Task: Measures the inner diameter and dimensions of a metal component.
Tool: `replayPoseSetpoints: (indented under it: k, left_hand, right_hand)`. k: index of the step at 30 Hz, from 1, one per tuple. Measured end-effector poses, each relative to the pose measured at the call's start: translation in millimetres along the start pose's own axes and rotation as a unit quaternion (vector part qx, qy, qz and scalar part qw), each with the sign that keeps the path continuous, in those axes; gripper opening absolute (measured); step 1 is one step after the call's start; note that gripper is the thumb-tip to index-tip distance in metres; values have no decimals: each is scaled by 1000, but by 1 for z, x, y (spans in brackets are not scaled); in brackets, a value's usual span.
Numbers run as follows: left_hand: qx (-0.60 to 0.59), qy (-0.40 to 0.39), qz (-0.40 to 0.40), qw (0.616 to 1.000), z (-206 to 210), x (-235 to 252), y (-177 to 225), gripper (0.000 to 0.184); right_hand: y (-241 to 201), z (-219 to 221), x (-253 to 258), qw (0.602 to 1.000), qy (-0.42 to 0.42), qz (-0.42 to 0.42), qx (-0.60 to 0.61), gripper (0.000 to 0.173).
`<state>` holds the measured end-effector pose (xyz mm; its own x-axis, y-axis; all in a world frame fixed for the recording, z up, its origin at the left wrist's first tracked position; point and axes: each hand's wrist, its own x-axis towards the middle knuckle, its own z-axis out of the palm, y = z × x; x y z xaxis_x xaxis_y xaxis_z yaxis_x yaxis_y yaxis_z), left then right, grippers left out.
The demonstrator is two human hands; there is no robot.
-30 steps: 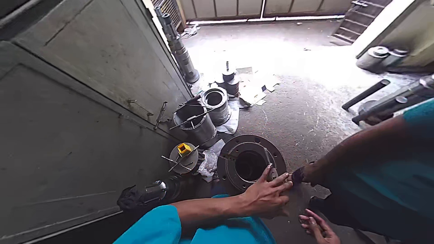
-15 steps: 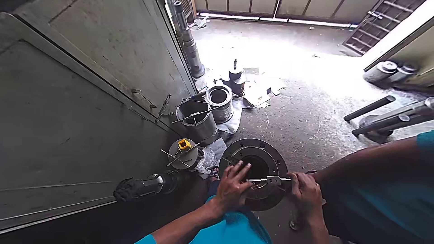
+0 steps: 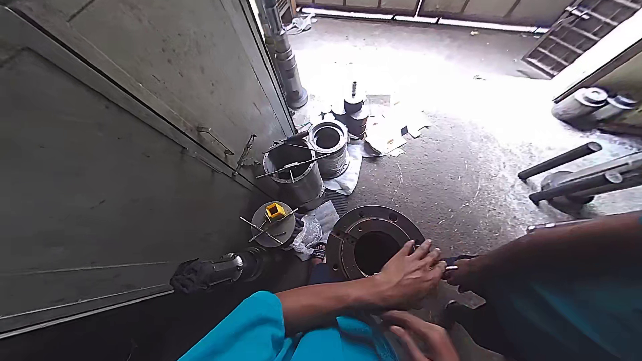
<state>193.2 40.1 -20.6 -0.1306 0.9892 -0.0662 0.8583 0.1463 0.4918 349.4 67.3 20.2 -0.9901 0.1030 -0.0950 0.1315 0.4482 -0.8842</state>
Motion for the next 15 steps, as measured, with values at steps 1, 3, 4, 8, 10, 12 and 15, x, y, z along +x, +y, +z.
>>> replayPoseSetpoints:
  k: [1,3,4,8,10,12,15]
  left_hand:
    - [-10,22,-10,1000,2,-17,-8,62]
    - [-18,102,-30,994,12,-54,-16,60]
    - [-18,155,-38,987,17,-71,-18,56]
    - [-76,263,-95,957,25,-110,-35,24]
    - [-159,257,-132,944,21,-111,-41,19]
    - [-193,265,-159,931,19,-104,-45,18]
    - [-208,298,-190,912,16,-82,-50,19]
  right_hand:
    - [5,-13,-5,998,54,-8,35,28]
    - [25,-38,-7,981,194,-7,19,27]
    - [42,-50,-2,969,243,-7,-36,29]
    - [95,-75,31,950,225,56,-207,42]
    - [104,-72,35,950,211,64,-223,39]
    - [98,-61,22,948,211,78,-223,37]
    - [84,-39,-8,954,207,128,-177,34]
